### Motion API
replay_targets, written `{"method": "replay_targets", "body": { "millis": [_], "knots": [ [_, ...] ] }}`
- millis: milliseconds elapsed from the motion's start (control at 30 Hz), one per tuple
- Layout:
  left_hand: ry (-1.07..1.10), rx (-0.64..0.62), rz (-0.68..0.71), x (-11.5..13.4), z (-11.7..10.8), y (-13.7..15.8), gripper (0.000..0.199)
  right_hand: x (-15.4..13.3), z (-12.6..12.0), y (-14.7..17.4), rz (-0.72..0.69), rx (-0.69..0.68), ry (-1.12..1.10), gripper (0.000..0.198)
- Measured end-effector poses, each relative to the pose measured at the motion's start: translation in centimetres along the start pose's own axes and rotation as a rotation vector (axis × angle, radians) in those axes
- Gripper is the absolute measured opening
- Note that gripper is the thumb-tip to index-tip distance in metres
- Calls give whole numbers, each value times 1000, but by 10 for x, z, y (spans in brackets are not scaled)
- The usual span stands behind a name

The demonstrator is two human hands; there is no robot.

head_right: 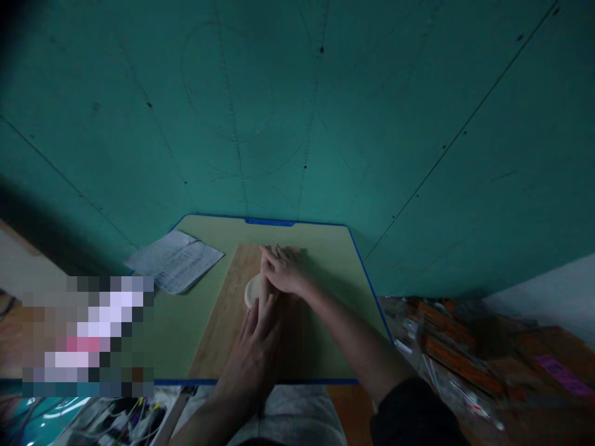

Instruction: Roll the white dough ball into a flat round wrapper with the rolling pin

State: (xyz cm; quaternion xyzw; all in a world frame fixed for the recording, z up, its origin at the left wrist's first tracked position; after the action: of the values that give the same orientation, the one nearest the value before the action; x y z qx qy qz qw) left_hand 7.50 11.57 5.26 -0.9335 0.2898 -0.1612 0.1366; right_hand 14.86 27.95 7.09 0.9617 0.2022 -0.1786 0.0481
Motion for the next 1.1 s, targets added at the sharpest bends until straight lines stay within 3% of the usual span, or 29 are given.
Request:
{"method": "replay_targets", "body": {
  "millis": [167,300,367,533,733,800,900,1033,1100],
  "knots": [
    [19,-18,6,25,-8,-19,57,14,-6,9,-19,-16,-27,58],
    [126,-74,37,33,-12,-26,32,14,-16,13,-15,-12,-25,57],
    [156,-71,30,27,-17,-22,30,6,-18,12,-16,0,-23,56],
    [117,-73,26,-9,-34,4,47,-26,-6,-5,18,19,-46,56],
    [156,23,-44,-28,-43,19,36,-44,8,-22,29,27,-66,63],
    [217,31,-73,-28,-42,18,43,-31,7,-15,22,32,-54,64],
    [261,72,-86,-33,-47,20,50,13,0,10,44,34,-7,59],
    [236,243,-137,-56,-74,36,41,81,-16,47,206,93,75,57],
    [209,323,-155,-66,-89,43,35,91,-18,50,229,120,94,55]
  ]
}}
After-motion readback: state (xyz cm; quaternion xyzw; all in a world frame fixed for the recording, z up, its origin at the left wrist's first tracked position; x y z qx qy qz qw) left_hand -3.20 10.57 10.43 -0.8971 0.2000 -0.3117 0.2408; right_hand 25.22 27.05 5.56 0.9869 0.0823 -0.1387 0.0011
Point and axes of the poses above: each hand's wrist, its own y-axis away from the middle knuckle, its own z-axis out of the palm, x = y × z, the point moved 6 cm from there along -y, towards the middle knuckle
